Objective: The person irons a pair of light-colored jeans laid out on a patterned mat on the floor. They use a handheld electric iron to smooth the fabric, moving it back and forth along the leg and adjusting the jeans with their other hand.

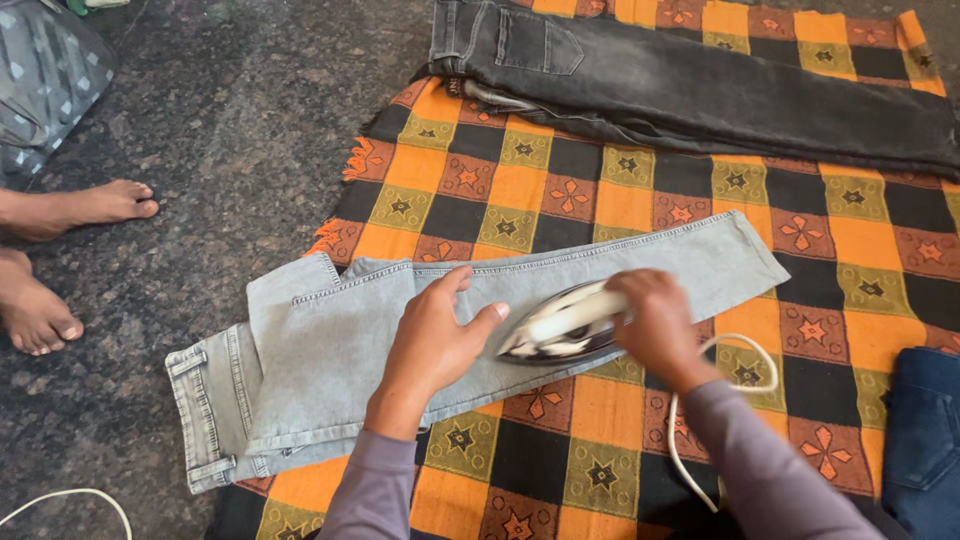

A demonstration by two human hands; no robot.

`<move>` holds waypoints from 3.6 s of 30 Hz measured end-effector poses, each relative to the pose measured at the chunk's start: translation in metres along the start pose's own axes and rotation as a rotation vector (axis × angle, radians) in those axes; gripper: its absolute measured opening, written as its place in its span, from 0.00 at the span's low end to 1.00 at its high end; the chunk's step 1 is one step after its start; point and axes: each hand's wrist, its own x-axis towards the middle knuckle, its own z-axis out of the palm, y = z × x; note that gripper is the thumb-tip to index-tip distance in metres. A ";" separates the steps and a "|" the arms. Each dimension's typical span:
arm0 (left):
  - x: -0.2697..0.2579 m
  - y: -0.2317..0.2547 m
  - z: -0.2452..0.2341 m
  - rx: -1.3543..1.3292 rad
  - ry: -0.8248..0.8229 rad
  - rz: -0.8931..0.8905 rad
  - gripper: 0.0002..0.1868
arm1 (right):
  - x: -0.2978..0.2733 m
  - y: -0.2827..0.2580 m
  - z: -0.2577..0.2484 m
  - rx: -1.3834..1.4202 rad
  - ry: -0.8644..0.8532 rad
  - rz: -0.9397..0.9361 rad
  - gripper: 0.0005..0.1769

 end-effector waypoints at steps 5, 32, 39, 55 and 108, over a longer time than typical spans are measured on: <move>-0.005 -0.003 0.009 0.063 -0.037 0.066 0.37 | -0.007 -0.051 -0.007 0.228 -0.121 0.005 0.36; 0.000 -0.012 0.045 0.384 -0.456 0.052 0.37 | -0.068 0.146 0.029 0.874 -0.354 1.325 0.18; -0.001 -0.011 0.044 0.368 -0.470 0.015 0.39 | -0.074 0.181 0.035 0.287 0.038 1.132 0.23; 0.010 0.001 0.063 0.476 -0.307 -0.024 0.21 | -0.067 0.257 0.000 0.623 0.195 1.091 0.30; -0.023 0.006 -0.031 0.271 -0.173 -0.186 0.22 | 0.046 -0.088 0.082 -0.205 -0.195 0.012 0.20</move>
